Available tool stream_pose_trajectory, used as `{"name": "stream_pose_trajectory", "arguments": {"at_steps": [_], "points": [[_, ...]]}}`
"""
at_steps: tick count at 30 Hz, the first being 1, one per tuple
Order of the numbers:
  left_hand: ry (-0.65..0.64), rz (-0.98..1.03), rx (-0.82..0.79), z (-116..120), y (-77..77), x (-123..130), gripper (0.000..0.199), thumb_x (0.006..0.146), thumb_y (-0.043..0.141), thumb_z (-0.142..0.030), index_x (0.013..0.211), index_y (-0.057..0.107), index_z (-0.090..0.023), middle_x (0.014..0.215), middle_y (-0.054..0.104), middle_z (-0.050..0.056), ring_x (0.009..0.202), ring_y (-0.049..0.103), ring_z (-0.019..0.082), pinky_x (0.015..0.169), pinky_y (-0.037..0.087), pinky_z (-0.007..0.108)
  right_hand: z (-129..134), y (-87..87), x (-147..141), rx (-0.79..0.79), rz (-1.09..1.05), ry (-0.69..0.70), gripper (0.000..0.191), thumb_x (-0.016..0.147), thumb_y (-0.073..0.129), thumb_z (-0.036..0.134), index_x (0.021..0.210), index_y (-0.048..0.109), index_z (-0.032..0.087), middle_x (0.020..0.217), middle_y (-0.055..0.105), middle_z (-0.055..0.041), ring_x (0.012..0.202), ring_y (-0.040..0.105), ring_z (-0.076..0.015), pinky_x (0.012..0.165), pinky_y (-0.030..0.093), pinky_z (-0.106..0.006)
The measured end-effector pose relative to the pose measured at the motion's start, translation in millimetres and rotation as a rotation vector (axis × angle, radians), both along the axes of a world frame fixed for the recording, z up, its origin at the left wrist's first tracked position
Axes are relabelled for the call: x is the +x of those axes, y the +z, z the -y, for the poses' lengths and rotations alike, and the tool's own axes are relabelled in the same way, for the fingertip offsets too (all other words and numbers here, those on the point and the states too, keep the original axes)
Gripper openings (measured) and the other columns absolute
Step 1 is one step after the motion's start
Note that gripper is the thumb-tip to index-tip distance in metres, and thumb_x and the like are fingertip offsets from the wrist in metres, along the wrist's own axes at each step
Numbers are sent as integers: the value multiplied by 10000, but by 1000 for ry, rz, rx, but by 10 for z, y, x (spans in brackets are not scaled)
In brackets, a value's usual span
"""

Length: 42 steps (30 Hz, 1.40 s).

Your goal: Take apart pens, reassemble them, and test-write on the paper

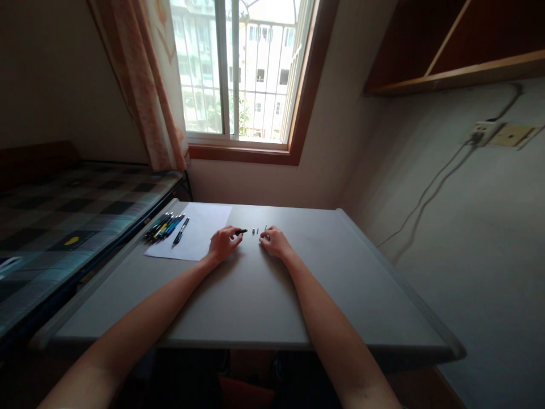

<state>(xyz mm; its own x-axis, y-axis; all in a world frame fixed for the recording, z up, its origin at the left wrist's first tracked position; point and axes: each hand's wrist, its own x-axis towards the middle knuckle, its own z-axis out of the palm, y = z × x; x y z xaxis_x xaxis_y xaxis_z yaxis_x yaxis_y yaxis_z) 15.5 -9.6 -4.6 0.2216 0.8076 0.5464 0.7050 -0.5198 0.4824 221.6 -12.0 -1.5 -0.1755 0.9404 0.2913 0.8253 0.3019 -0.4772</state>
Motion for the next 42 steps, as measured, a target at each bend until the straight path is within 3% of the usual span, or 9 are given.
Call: {"name": "stream_pose_trajectory", "arguments": {"at_steps": [7, 18, 28, 42], "points": [[4, 3, -10, -3, -5, 2, 196, 807, 532, -326, 905, 674, -234, 838, 653, 5, 642, 578, 118, 661, 446, 242, 31, 15, 14, 3, 45, 77, 292, 749, 634, 303, 1009, 681, 180, 1028, 581, -95, 955, 521, -178, 895, 378, -290], [10, -10, -15, 10, 16, -4, 206, 814, 523, -336, 911, 674, -235, 832, 651, 2, 652, 581, 118, 659, 441, 237, -30, -45, 32, -11, -11, 61, 213, 782, 588, 203, 968, 687, 168, 976, 593, -74, 827, 541, -129, 813, 406, -244], [14, -11, -8, -4, -7, -4, 207, 812, 526, -339, 911, 677, -238, 824, 649, 5, 652, 582, 121, 656, 443, 241, 2, -34, 6, 18, 1, 35, 184, 806, 567, 224, 935, 695, 192, 981, 590, -68, 914, 533, -148, 852, 394, -257], [9, -3, -20, 4, 1, -1, 207, 811, 524, -334, 910, 674, -233, 820, 650, 5, 653, 582, 122, 657, 443, 242, -11, -50, 19, 40, -34, 56, 164, 791, 579, 201, 902, 698, 182, 940, 612, -55, 844, 549, -134, 830, 402, -253]]}}
